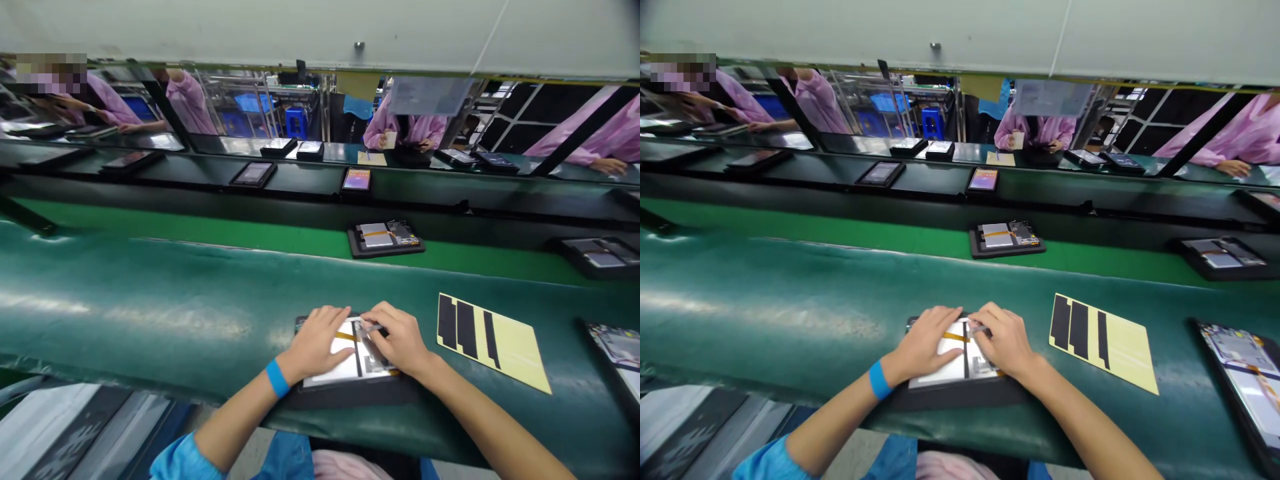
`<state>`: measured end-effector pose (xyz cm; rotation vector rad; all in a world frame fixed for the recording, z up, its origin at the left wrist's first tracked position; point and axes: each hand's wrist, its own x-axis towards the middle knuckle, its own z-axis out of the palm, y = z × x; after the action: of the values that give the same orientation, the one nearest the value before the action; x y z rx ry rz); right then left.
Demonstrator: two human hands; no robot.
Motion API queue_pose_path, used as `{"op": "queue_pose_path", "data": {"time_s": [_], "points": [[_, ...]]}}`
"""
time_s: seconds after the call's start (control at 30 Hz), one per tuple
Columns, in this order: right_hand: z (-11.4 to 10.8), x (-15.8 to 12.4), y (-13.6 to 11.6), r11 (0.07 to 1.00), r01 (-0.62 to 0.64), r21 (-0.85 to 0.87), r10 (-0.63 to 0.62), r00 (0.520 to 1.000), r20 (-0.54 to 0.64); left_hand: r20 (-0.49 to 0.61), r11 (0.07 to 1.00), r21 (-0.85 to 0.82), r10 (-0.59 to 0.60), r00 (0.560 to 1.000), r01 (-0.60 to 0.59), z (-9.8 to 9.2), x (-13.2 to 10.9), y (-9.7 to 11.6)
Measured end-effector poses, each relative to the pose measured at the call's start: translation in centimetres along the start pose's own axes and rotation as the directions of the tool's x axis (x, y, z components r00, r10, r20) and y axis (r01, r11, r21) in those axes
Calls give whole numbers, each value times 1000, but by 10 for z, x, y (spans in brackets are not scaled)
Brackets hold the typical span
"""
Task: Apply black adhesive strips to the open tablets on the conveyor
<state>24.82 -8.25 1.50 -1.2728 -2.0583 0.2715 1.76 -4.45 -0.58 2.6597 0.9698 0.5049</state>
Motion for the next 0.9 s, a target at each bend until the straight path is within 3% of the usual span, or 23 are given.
{"op": "queue_pose_path", "data": {"time_s": [0.07,0.17,0.23,0.33,0.4,0.5,0.73,0.9], "points": [[-6,-8,-4,1000,-26,13,26,1000,1,2,996,-76,52,999,-51,10,11,18],[-12,-18,-7,998,-56,20,55,998,27,-106,961,-256,75,991,-100,12,14,26],[-13,-22,-9,998,-67,9,67,996,59,-195,934,-348,6,981,-75,7,7,18],[-9,-23,-14,998,-64,-10,65,991,120,-260,905,-418,-197,945,73,-5,-9,-1],[-2,-20,-16,999,-32,-21,35,989,144,-269,890,-426,-297,916,164,-12,-20,-11],[9,-14,-18,999,39,-24,-35,991,131,-256,884,-407,-353,900,230,-18,-34,-13],[20,-11,-18,987,155,-33,-154,987,38,-180,868,-354,-430,885,350,-11,-44,13],[24,-18,-23,972,218,-90,-219,976,-6,-129,877,-229,-457,880,422,-5,-46,31]]}}
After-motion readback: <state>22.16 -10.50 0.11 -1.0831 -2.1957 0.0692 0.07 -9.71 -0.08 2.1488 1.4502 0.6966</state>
